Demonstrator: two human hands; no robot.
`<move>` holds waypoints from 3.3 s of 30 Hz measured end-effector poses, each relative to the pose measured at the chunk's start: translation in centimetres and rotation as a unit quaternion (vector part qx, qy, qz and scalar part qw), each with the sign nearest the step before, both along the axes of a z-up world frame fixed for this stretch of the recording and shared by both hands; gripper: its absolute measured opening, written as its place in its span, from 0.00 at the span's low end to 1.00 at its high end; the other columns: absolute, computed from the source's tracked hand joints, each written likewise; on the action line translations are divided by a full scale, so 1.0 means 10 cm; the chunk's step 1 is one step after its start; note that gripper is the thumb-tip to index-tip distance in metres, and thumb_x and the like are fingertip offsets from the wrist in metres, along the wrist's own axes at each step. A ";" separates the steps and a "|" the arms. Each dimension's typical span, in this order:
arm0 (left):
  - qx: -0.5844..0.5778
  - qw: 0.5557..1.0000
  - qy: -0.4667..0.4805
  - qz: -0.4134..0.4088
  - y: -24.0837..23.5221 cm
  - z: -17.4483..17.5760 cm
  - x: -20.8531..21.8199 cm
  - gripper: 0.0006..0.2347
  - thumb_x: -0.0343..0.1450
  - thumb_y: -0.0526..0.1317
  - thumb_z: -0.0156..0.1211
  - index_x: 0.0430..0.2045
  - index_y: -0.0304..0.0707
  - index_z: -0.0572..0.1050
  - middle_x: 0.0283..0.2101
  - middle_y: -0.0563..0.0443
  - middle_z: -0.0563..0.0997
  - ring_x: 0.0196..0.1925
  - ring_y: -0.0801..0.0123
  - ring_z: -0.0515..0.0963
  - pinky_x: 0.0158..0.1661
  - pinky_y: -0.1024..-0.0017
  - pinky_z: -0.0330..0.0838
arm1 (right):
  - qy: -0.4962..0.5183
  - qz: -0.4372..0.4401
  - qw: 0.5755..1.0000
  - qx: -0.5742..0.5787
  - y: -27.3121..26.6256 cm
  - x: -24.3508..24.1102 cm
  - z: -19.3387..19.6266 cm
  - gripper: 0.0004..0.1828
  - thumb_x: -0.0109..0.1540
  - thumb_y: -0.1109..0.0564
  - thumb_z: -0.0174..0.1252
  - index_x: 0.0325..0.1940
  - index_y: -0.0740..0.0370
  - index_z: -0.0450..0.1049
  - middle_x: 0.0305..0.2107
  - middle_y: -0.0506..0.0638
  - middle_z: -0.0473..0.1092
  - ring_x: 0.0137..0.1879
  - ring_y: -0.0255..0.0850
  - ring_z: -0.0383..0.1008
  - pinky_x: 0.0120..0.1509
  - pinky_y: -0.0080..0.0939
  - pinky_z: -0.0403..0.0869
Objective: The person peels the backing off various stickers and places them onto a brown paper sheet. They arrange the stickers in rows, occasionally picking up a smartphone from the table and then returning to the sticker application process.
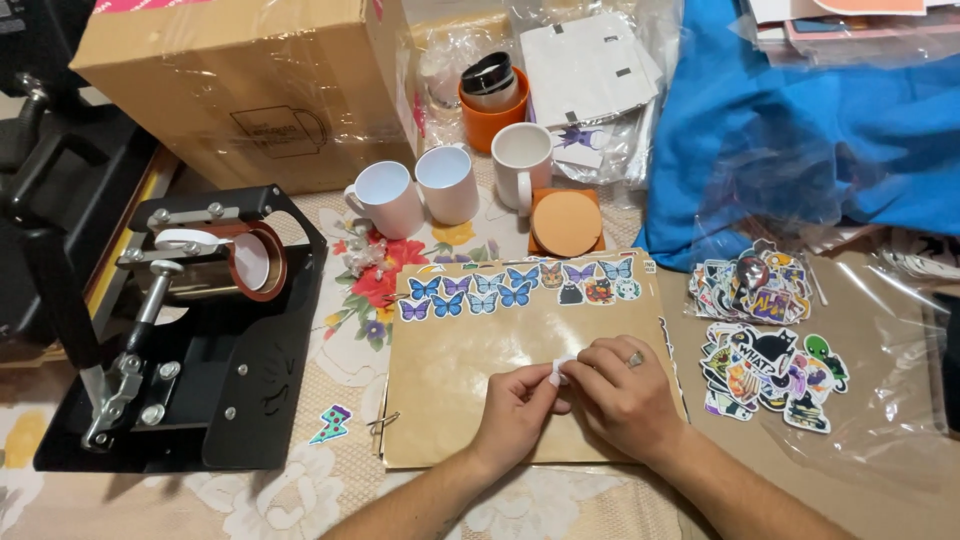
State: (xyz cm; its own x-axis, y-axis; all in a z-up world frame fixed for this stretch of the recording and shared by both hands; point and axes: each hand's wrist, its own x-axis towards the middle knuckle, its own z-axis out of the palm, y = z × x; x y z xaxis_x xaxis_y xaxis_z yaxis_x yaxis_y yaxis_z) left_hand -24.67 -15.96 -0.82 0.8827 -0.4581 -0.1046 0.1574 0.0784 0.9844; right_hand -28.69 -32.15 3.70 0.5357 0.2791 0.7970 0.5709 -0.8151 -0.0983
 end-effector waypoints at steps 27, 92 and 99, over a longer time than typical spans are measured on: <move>0.039 0.969 -0.215 0.116 0.05 0.13 -0.05 0.11 0.71 0.35 0.62 0.47 0.40 0.78 0.31 0.52 0.81 0.30 0.76 0.75 0.29 0.80 0.71 | 0.309 0.002 0.892 0.330 0.00 -0.05 -0.32 0.06 0.58 0.57 0.63 0.33 0.61 0.82 0.25 0.46 0.80 0.27 0.31 0.74 0.35 0.31 0.71; 0.184 0.774 -0.606 0.016 0.08 0.36 0.06 0.04 0.74 0.32 0.50 0.33 0.29 0.72 0.35 0.41 0.75 0.39 0.51 0.74 0.37 0.62 0.68 | 0.223 0.000 0.944 0.243 0.00 -0.09 -0.23 0.10 0.58 0.59 0.58 0.21 0.58 0.74 0.13 0.43 0.67 0.19 0.33 0.61 0.26 0.34 0.62; 0.156 0.864 -0.479 0.015 0.06 0.29 0.07 0.05 0.74 0.35 0.48 0.31 0.33 0.71 0.32 0.44 0.77 0.35 0.55 0.73 0.38 0.63 0.67 | 0.222 0.004 0.938 0.264 0.00 -0.10 -0.23 0.09 0.58 0.59 0.59 0.22 0.58 0.74 0.14 0.44 0.67 0.20 0.33 0.61 0.27 0.34 0.62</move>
State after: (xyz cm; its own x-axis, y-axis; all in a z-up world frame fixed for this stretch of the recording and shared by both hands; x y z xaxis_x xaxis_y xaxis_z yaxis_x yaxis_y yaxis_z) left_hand -23.98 -15.39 2.06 0.6442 -0.5141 0.5663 -0.7381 -0.2238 0.6365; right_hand -29.67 -32.14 1.39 0.8475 -0.0877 0.5234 0.3830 -0.5817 -0.7176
